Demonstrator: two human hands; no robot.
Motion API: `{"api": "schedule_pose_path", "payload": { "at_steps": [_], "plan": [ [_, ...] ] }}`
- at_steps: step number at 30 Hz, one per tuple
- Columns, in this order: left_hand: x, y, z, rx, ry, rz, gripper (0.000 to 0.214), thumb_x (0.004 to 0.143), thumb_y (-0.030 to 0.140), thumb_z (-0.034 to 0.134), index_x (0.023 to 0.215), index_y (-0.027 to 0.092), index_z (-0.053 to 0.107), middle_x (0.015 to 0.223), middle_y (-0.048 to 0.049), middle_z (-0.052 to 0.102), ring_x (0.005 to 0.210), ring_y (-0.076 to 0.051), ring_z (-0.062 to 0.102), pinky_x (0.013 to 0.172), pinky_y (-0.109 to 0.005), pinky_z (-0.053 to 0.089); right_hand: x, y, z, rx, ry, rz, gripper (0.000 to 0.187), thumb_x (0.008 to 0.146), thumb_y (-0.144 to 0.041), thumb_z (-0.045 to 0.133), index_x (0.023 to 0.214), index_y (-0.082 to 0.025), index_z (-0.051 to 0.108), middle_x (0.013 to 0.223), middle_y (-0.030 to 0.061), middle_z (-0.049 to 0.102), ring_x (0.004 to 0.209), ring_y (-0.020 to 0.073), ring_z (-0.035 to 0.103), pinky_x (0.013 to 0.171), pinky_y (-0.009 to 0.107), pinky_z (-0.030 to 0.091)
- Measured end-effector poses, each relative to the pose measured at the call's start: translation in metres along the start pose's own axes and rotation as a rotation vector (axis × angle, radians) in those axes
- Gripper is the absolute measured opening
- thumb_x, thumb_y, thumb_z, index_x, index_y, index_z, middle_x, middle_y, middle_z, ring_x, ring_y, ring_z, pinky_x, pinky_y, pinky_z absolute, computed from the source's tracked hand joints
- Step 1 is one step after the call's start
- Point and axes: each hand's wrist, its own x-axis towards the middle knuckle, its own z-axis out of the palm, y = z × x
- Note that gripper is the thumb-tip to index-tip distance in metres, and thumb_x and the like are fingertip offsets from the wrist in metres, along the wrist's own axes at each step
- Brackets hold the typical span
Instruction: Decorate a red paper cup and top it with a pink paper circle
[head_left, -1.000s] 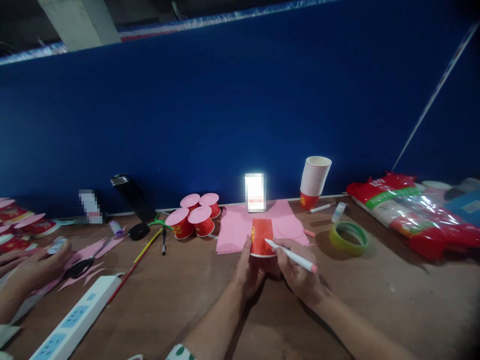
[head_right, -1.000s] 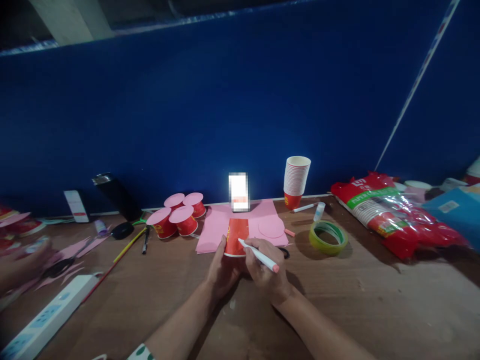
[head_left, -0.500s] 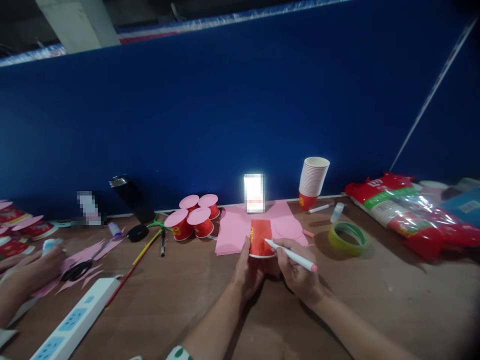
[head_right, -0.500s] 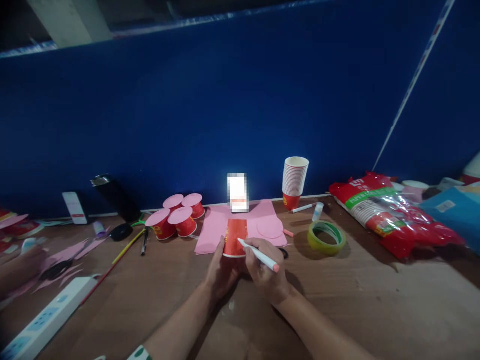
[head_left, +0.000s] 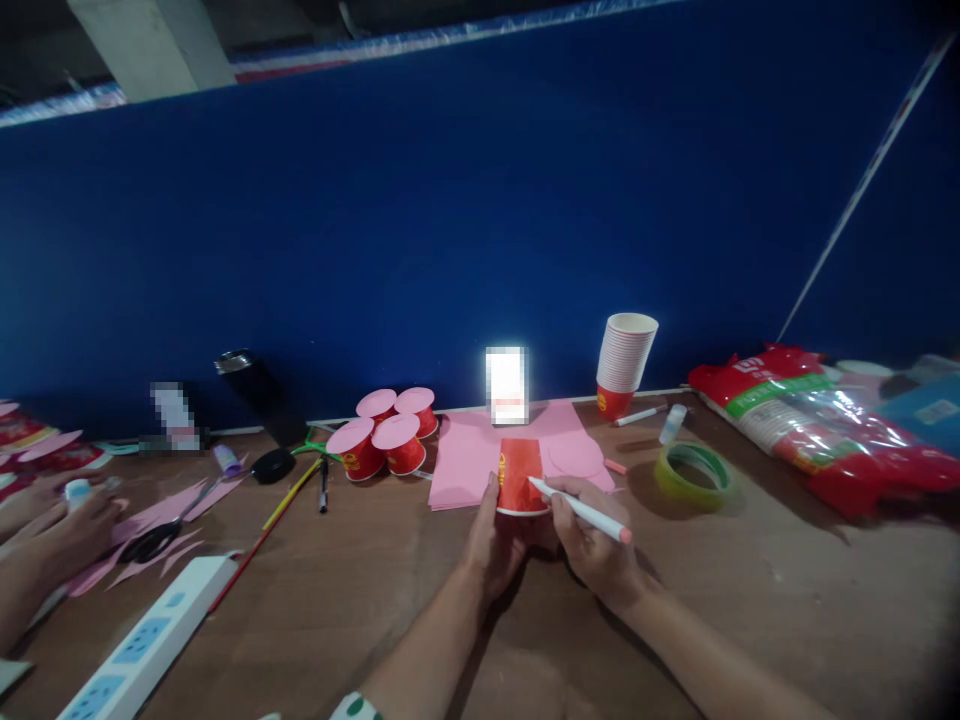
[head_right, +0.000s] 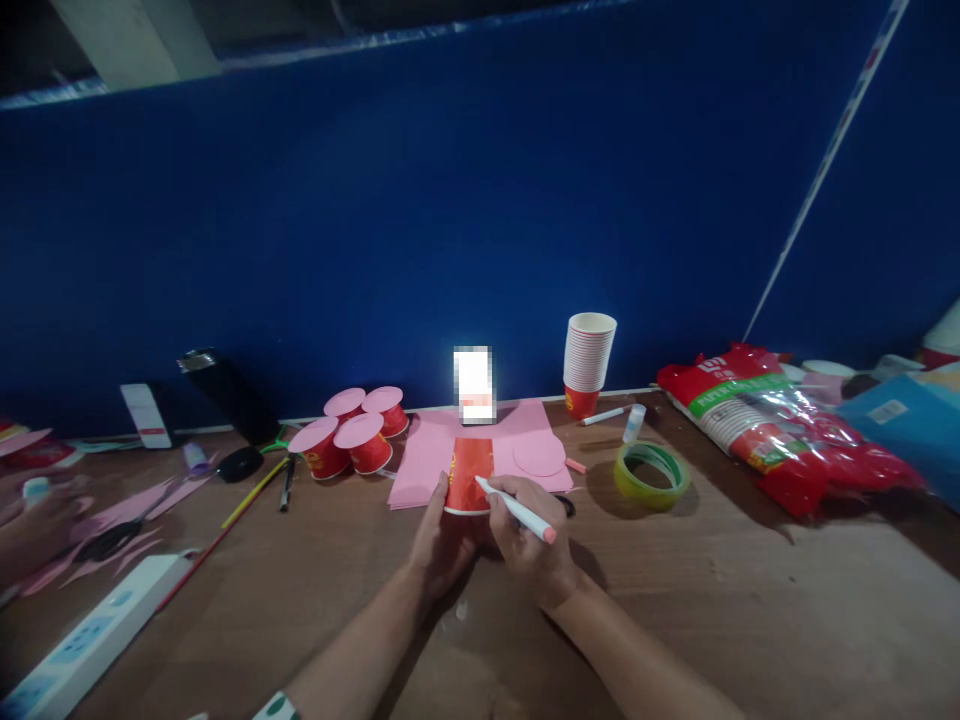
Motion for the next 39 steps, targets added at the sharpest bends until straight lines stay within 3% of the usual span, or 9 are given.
{"api": "schedule_pose_path", "payload": {
  "at_steps": [8,14,22,28,39],
  "plan": [
    [0.0000,-0.0001,0.0011,0.006,0.034,0.003,0.053,0.091,0.053,0.046,0.114,0.008,0.063,0.097,-0.0134,0.072,0.088,-0.026,0.068,0.089,-0.039,0.049,0.0005,-0.0028,0.0001,0.000,-0.004,0.001,0.014,0.090,-0.018,0.051,0.090,-0.018,0.066,0.077,0.0048,0.071,0.070,0.0170,0.068,0.065,0.028,0.056],
    [-0.0020,0.0014,0.0046,-0.010,0.058,0.026,0.048,0.091,0.049,0.048,0.108,0.008,0.066,0.097,-0.0127,0.073,0.085,-0.022,0.068,0.089,-0.033,0.049,0.0002,-0.0075,-0.0021,0.022,0.003,0.005,0.015,0.090,-0.019,0.050,0.089,-0.018,0.064,0.075,0.0051,0.071,0.068,0.0180,0.069,0.063,0.029,0.056],
    [0.0004,0.0027,0.0022,-0.095,0.115,0.011,0.042,0.091,0.046,0.052,0.102,0.009,0.068,0.084,-0.0084,0.073,0.073,-0.016,0.067,0.082,-0.029,0.051,-0.0032,-0.0076,-0.0008,0.092,-0.092,-0.052,0.016,0.090,-0.022,0.051,0.087,-0.021,0.067,0.077,0.0052,0.072,0.066,0.0176,0.068,0.060,0.029,0.055],
    [0.0010,0.0025,0.0036,-0.100,0.140,0.011,0.040,0.091,0.043,0.053,0.101,0.007,0.068,0.090,-0.0103,0.073,0.075,-0.016,0.068,0.079,-0.027,0.052,-0.0061,-0.0007,0.0012,-0.010,-0.045,-0.056,0.015,0.090,-0.018,0.052,0.095,-0.018,0.066,0.080,0.0071,0.072,0.071,0.0186,0.069,0.066,0.031,0.056],
    [0.0010,0.0018,0.0025,-0.055,0.141,0.027,0.043,0.089,0.047,0.055,0.104,0.008,0.068,0.093,-0.0113,0.073,0.079,-0.019,0.068,0.083,-0.029,0.052,-0.0032,-0.0020,0.0003,-0.006,-0.035,-0.019,0.015,0.091,-0.020,0.050,0.092,-0.019,0.064,0.077,0.0054,0.071,0.070,0.0183,0.069,0.065,0.030,0.057]
  ]
}}
